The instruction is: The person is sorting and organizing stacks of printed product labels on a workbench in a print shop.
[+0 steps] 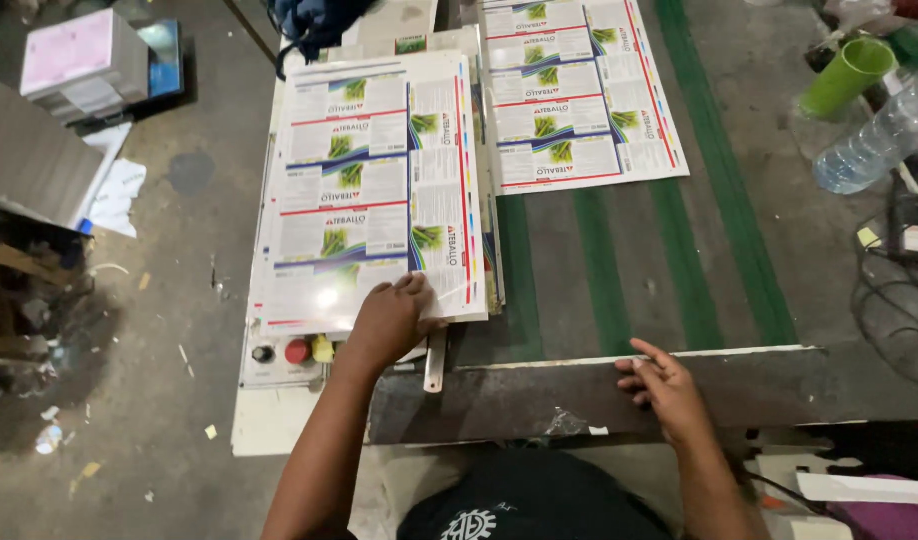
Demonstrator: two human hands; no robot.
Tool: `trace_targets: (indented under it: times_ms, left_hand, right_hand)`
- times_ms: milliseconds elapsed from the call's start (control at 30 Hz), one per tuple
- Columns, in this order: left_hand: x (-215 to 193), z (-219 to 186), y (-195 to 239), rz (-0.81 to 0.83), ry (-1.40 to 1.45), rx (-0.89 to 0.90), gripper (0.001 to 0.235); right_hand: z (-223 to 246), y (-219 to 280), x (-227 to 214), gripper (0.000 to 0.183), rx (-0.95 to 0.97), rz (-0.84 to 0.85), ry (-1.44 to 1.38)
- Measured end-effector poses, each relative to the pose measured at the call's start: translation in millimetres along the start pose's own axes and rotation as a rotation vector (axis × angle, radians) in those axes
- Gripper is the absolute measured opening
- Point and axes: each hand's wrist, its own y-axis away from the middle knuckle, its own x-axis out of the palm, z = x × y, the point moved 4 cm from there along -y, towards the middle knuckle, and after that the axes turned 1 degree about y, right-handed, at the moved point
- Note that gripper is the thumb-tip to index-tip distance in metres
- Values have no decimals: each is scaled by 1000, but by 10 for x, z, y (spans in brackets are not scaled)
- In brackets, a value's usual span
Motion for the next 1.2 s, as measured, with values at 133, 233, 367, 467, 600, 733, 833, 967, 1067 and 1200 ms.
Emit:
trace_targets:
  times_ms: [133,233,367,467,600,733,833,967,1067,1200]
  left_hand:
    - [-68,140,1,-79,275,-11,23]
    - [-371,69,39,-312,338,-146,13]
    - [-713,-261,221,-782,346,-53,7]
    - [-383,-605,237,-851,356,130,8]
    - [-86,-1156,128,-476,408,144,24]
    - [14,-1440,124,-327,381,242,36]
    - [138,-1271,93,-314,351,235,36]
    - [592,-609,-26,-381,204,98,35]
    - [315,-343,-20,-416,124,5,53]
    - [12,-232,-16,-288,115,-67,75]
  right_hand:
    - [-22,-118,236,48,-25,69,14]
    - [65,-125,577,48,-43,159,21]
    - [256,-46,1114,49,-26,323,16]
    - [467,53,1495,49,7,463,-9]
    - [347,93,1684,61,-94,719,-73]
    - [121,-33,1507,34,67,541,-530]
    - [121,-119,1075,28,111,240,-493]
    - [49,-293,346,24,-86,-84,-445]
    - [54,-383,-146,24,-123,-173,-376]
    - [127,-468,-637,24,-153,-223,-292]
